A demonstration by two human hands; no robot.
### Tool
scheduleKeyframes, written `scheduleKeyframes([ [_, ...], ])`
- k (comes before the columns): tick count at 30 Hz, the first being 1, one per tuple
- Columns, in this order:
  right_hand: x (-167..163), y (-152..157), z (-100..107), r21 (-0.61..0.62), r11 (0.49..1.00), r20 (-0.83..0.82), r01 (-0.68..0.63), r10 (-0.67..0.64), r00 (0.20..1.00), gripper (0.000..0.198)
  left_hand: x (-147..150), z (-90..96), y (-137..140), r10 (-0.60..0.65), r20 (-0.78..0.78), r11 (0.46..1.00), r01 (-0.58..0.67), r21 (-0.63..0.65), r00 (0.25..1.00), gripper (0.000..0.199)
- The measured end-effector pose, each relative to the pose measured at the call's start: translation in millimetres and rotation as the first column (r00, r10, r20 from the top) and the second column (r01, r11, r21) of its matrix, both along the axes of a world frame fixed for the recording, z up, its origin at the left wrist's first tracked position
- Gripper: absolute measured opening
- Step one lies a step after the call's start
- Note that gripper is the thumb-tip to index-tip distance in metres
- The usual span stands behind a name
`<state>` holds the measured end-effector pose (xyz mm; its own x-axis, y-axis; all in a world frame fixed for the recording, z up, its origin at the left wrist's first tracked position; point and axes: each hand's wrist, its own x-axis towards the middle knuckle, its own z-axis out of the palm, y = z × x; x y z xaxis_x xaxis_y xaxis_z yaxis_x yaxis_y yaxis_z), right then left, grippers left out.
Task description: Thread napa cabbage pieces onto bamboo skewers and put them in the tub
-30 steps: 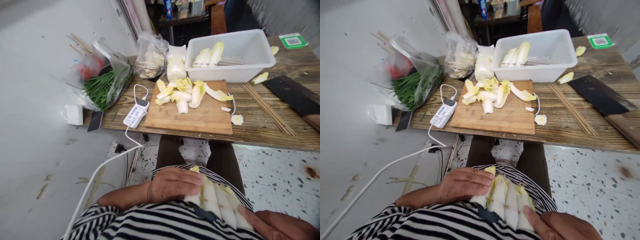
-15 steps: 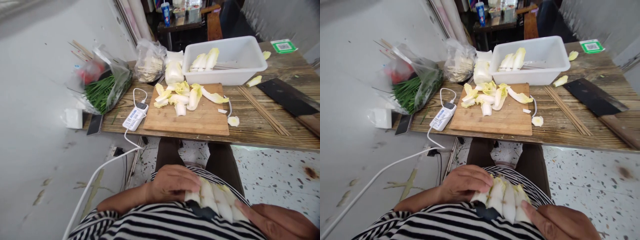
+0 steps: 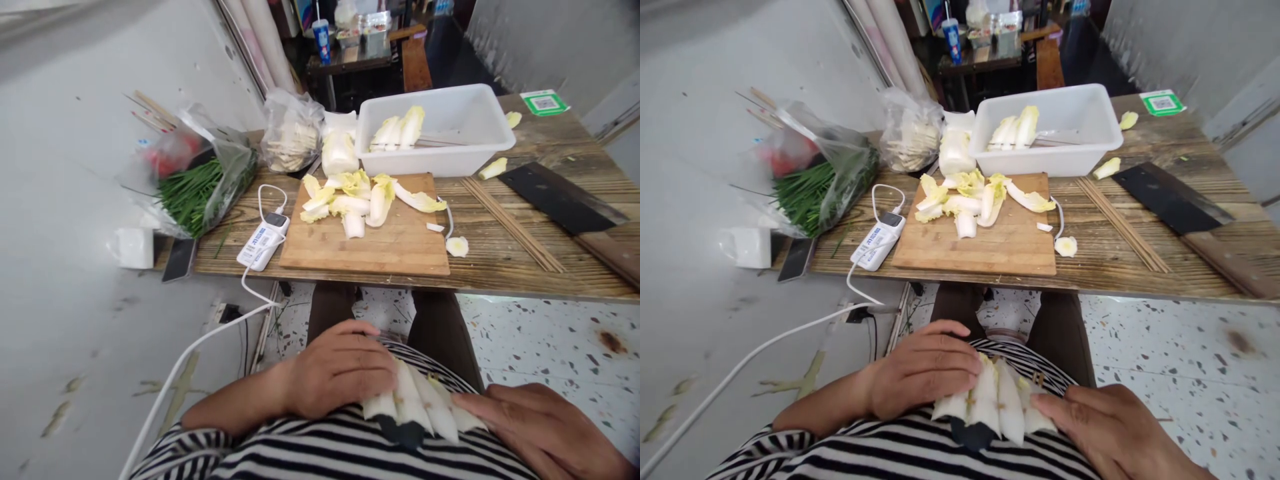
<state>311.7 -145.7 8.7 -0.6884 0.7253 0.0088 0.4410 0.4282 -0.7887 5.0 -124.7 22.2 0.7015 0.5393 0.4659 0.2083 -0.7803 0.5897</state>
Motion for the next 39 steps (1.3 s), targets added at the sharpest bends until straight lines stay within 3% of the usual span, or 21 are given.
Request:
scheduleKeyframes([
  [3, 2, 9, -3, -0.074, 0.996, 0.016, -0.058, 0.060, 0.998, 0.043, 7, -4.8, 5, 0.066, 0.066, 0.998, -0.064, -0.029, 0.996, 0.018],
  [8, 0, 13, -5, -0.064, 0.998, -0.057, -0.015, 0.012, 0.998, 0.041, 13, -3.8, 12, 0.011, 0.196, 0.934, 0.060, -0.353, 0.981, 0.019],
  [13, -4, 17, 2, -0.115, 0.991, -0.071, -0.070, 0.062, 0.996, 0.040, 10, -2.3, 15, -0.083, 0.223, 0.939, 0.151, -0.308, 0.971, 0.017],
  [19, -16, 31, 8, -0.261, 0.955, -0.113, -0.143, 0.117, 0.987, 0.031, 4, 1.5, 22, -0.151, 0.162, 0.915, 0.200, -0.349, 0.975, 0.026],
  [21, -19, 35, 10, -0.269, 0.957, -0.100, -0.104, 0.080, 0.992, 0.028, 2, 11.2, 26, -0.149, 0.095, 0.950, 0.169, -0.261, 0.984, 0.027],
  [24, -22, 40, 16, -0.260, 0.959, -0.098, -0.108, 0.085, 0.992, 0.025, 3, 30.4, 30, -0.099, -0.077, 0.994, 0.103, 0.043, 0.992, 0.022],
  [27, -24, 44, 20, -0.272, 0.944, -0.121, -0.189, 0.161, 0.979, 0.025, 8, 41.8, 32, -0.057, -0.155, 0.926, 0.110, 0.360, 0.986, 0.015],
  [30, -23, 46, 18, -0.257, 0.945, -0.154, -0.200, 0.164, 0.974, 0.026, 14, 33.7, 34, -0.008, -0.095, 0.885, 0.051, 0.462, 0.995, 0.020],
  [32, -22, 45, 13, -0.243, 0.959, -0.171, -0.149, 0.108, 0.979, 0.026, 15, 19.8, 37, 0.023, 0.000, 0.930, -0.022, 0.367, 1.000, 0.032],
  [35, -20, 44, 9, -0.257, 0.966, -0.182, -0.036, -0.012, 0.983, 0.025, 11, 1.9, 46, 0.025, 0.068, 1.000, -0.026, 0.015, 0.997, 0.041],
  [37, -20, 43, 6, -0.299, 0.954, -0.176, 0.032, -0.088, 0.980, 0.025, 3, -0.4, 54, -0.086, -0.006, 0.964, 0.082, -0.252, 0.996, 0.041],
  [39, -20, 42, 4, -0.347, 0.933, -0.159, 0.097, -0.160, 0.974, 0.025, -6, 5.0, 61, -0.220, -0.085, 0.886, 0.162, -0.434, 0.972, 0.045],
])
